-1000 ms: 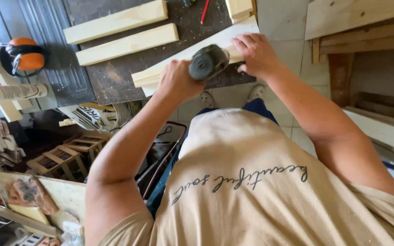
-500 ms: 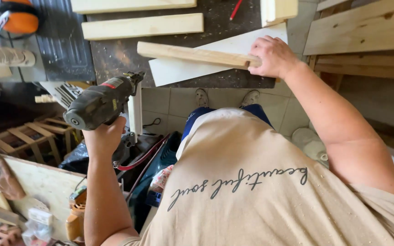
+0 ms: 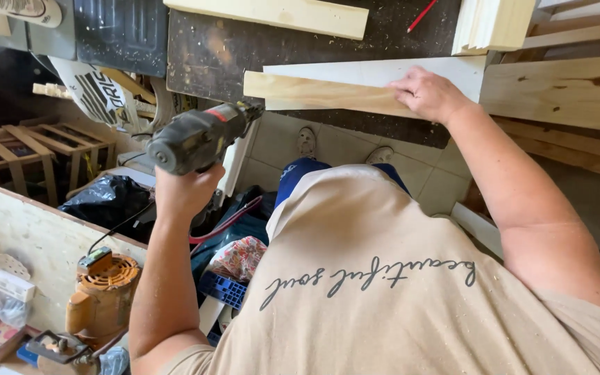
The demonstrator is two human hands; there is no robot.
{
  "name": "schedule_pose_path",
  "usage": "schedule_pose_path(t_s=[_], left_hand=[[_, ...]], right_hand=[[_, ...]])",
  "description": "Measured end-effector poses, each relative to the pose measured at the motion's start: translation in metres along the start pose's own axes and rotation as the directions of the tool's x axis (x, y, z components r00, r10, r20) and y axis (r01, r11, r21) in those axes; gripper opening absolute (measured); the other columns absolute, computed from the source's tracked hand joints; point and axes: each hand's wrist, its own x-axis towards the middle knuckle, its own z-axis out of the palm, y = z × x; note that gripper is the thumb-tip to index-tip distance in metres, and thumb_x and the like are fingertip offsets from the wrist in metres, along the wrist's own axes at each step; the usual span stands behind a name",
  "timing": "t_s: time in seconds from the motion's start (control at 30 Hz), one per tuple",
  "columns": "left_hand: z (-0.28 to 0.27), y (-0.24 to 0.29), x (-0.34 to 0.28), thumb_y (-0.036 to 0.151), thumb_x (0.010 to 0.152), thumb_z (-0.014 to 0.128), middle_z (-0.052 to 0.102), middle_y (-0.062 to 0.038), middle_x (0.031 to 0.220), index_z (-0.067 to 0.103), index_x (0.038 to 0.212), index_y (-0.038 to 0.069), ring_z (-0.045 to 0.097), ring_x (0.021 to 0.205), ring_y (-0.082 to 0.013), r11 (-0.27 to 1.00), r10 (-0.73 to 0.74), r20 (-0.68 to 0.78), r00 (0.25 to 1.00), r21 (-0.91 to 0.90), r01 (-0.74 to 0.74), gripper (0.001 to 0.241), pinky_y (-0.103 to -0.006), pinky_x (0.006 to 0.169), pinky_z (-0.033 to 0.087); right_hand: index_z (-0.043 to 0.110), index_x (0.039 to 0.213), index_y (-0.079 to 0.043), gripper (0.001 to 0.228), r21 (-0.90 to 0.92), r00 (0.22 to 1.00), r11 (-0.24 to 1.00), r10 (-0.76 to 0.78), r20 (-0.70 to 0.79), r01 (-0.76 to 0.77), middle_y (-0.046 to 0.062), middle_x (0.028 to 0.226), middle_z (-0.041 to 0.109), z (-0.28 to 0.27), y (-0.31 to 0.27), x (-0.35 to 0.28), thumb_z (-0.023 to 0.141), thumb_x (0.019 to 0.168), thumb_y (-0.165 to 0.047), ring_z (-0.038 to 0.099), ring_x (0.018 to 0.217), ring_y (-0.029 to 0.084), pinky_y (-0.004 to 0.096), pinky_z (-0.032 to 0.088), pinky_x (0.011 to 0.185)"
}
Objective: Assembling wooden slats by applying wood glue and then fastening them together using a pneumatic nail gun on a workbench.
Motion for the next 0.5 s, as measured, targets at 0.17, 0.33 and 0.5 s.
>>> schedule_pose_path(t_s=[0.17, 0.33, 0.5], left_hand=[[0.026, -0.019, 0.041, 0.025, 0.074, 0.069, 0.073, -0.011, 0.075, 0.071, 0.096, 0.004, 0.069, 0.068, -0.031, 0.935, -0.045, 0.06, 0.997, 0.355, 0.021, 0.031, -0.0426, 0.06, 0.06], [0.049, 0.024, 0.075, 0.029, 0.075, 0.065, 0.072, -0.015, 0.082, 0.072, 0.09, 0.004, 0.065, 0.075, -0.0377, 0.886, -0.197, 0.124, 0.973, 0.446, 0.122, 0.03, -0.0459, 0.065, 0.059], [0.068, 0.041, 0.101, 0.03, 0.078, 0.065, 0.074, -0.016, 0.091, 0.073, 0.094, 0.006, 0.068, 0.082, -0.0403, 0.841, -0.237, 0.214, 0.948, 0.533, 0.091, 0.03, -0.0479, 0.071, 0.059]], right_hand=[[0.059, 0.155, -0.012, 0.107, -0.453, 0.953, 0.887, -0.205, -0.222, 0.085, 0.014, 0.134, 0.059, 0.009, 0.01, -0.008, 0.072, 0.076, -0.083, 0.05, 0.122, 0.036, 0.05, 0.043, 0.103], [0.063, 0.153, -0.01, 0.092, -0.45, 0.907, 0.886, -0.277, -0.318, 0.112, 0.013, 0.13, 0.067, 0.017, 0.038, -0.033, 0.085, 0.078, -0.059, 0.057, 0.118, 0.033, 0.046, 0.049, 0.101], [0.068, 0.15, -0.003, 0.076, -0.339, 0.865, 0.924, -0.309, -0.395, 0.175, 0.017, 0.128, 0.073, 0.026, 0.051, -0.035, 0.09, 0.084, -0.034, 0.06, 0.114, 0.035, 0.047, 0.055, 0.098]])
